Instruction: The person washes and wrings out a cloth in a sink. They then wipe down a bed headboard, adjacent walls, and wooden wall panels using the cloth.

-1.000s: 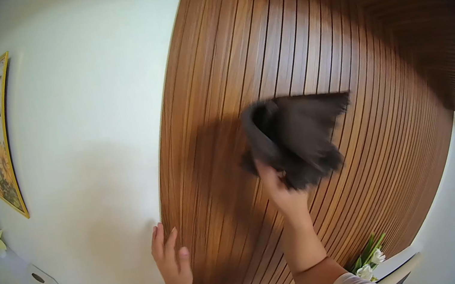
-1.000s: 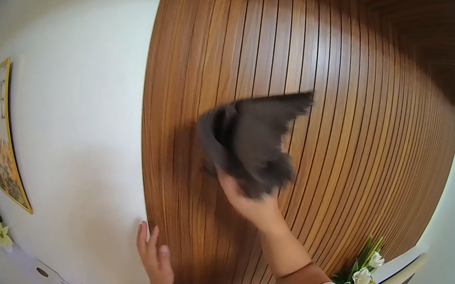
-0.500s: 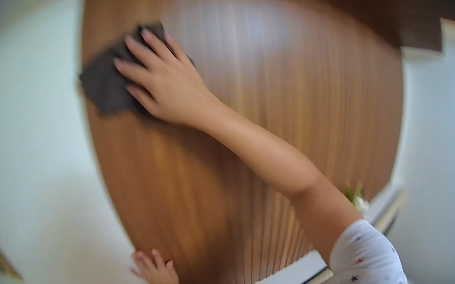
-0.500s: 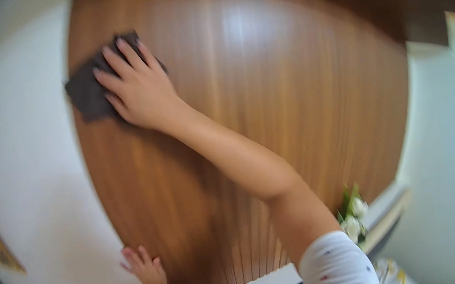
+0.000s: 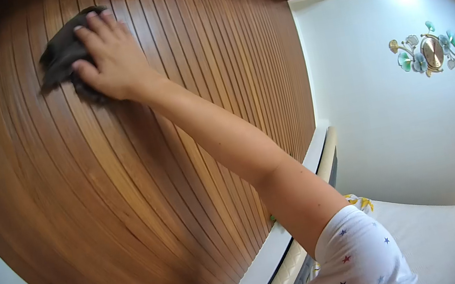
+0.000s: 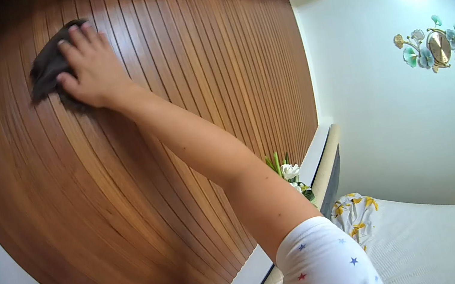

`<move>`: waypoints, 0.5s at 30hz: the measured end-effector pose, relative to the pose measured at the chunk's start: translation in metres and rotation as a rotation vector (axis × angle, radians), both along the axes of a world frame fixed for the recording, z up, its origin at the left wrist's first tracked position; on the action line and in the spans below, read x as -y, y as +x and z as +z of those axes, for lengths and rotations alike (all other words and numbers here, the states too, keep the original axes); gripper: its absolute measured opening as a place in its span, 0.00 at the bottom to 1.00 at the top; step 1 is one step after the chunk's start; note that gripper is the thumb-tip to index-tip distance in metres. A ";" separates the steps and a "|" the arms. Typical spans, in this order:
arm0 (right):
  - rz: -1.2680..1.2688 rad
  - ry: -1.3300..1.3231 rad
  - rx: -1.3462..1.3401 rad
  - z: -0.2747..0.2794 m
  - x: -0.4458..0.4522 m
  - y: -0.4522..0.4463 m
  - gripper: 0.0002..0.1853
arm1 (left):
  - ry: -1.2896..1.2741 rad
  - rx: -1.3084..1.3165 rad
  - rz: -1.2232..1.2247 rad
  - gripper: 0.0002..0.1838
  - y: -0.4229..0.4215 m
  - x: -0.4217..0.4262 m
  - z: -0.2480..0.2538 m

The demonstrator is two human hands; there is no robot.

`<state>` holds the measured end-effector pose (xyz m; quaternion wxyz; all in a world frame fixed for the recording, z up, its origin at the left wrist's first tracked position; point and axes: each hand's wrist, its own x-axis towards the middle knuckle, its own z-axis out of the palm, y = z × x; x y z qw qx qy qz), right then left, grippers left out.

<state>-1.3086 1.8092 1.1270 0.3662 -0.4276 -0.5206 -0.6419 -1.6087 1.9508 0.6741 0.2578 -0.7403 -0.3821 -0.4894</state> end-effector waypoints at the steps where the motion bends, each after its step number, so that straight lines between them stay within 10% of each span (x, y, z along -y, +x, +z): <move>1: -0.015 0.042 -0.077 0.004 0.007 0.011 0.34 | -0.042 -0.024 -0.012 0.34 0.000 -0.001 -0.002; 8: 0.068 -0.020 0.031 -0.012 0.018 0.008 0.25 | -0.018 0.075 -0.057 0.32 0.004 0.010 0.003; 15: -0.428 -0.621 0.114 0.002 0.159 -0.018 0.12 | -0.112 0.370 -0.251 0.34 0.029 0.062 0.039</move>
